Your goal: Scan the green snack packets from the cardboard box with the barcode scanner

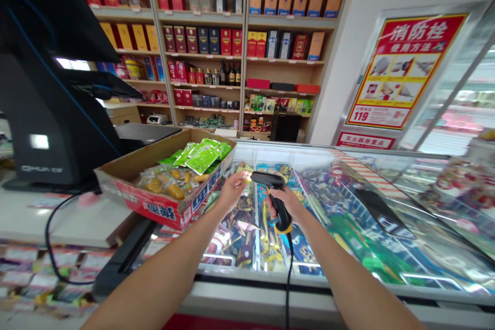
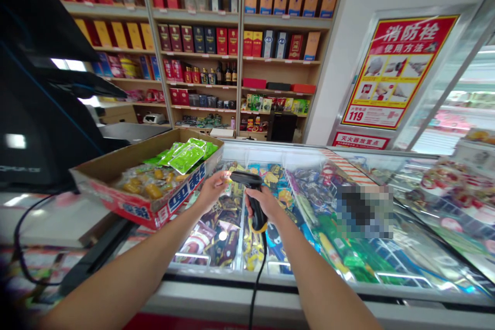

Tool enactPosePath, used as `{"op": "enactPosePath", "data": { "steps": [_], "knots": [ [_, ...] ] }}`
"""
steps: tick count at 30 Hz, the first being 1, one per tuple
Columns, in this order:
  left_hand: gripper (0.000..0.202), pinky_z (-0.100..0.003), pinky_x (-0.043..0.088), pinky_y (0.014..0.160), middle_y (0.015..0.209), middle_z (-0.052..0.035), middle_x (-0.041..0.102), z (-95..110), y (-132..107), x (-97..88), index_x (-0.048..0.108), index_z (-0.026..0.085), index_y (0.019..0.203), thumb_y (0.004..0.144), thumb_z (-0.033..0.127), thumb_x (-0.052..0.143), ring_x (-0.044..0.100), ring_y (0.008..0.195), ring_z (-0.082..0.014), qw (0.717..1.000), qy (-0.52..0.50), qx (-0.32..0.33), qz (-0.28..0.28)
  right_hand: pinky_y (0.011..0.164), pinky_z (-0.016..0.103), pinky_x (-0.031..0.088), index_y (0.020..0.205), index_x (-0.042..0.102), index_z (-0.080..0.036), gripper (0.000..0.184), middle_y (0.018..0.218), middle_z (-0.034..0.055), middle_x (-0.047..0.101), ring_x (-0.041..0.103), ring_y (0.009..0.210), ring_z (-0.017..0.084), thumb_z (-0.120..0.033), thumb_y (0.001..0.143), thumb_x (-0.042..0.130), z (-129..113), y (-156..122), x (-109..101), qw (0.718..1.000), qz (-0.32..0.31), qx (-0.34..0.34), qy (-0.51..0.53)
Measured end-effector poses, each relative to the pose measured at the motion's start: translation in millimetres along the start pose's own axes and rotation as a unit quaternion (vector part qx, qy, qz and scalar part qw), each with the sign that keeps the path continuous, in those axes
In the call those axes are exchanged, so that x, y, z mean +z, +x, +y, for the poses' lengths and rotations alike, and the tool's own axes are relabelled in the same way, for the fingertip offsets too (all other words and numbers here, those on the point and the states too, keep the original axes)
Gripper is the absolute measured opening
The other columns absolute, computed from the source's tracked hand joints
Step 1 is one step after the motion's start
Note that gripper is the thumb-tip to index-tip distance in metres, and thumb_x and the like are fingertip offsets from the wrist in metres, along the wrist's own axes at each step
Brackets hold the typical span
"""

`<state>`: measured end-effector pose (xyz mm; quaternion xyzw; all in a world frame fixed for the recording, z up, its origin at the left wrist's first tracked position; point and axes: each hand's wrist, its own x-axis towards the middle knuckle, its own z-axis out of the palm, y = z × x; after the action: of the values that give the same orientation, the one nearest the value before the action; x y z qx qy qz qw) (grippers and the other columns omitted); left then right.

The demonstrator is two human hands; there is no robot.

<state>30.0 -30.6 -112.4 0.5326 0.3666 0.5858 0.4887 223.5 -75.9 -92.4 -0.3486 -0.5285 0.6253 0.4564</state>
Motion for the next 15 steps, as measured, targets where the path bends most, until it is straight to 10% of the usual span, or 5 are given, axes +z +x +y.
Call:
{"op": "enactPosePath", "data": {
  "steps": [8, 15],
  "knots": [
    [0.044, -0.023, 0.049, 0.058, 0.076, -0.0020, 0.066, 0, 4, 9.2, 0.064, 0.017, 0.096, 0.054, 0.021, 0.078, 0.061, 0.066, -0.0140, 0.998, -0.025, -0.052, 0.028, 0.034, 0.024, 0.045, 0.081, 0.058, -0.017, 0.029, 0.052, -0.0022, 0.060, 0.051, 0.036, 0.012, -0.040, 0.069, 0.069, -11, 2, -8, 0.996, 0.071, 0.003, 0.048],
    [0.034, -0.025, 0.049, 0.057, 0.064, 0.0030, 0.059, -7, 37, 53.1, 0.059, 0.016, 0.092, 0.060, 0.012, 0.072, 0.058, 0.054, -0.0115, 0.995, 0.031, -0.097, 0.017, 0.034, 0.024, 0.043, 0.072, 0.057, -0.017, 0.020, 0.047, -0.0028, 0.056, 0.049, 0.035, 0.011, -0.036, 0.072, 0.065, -25, 9, -35, 0.962, 0.229, -0.065, 0.136]
  ]
}}
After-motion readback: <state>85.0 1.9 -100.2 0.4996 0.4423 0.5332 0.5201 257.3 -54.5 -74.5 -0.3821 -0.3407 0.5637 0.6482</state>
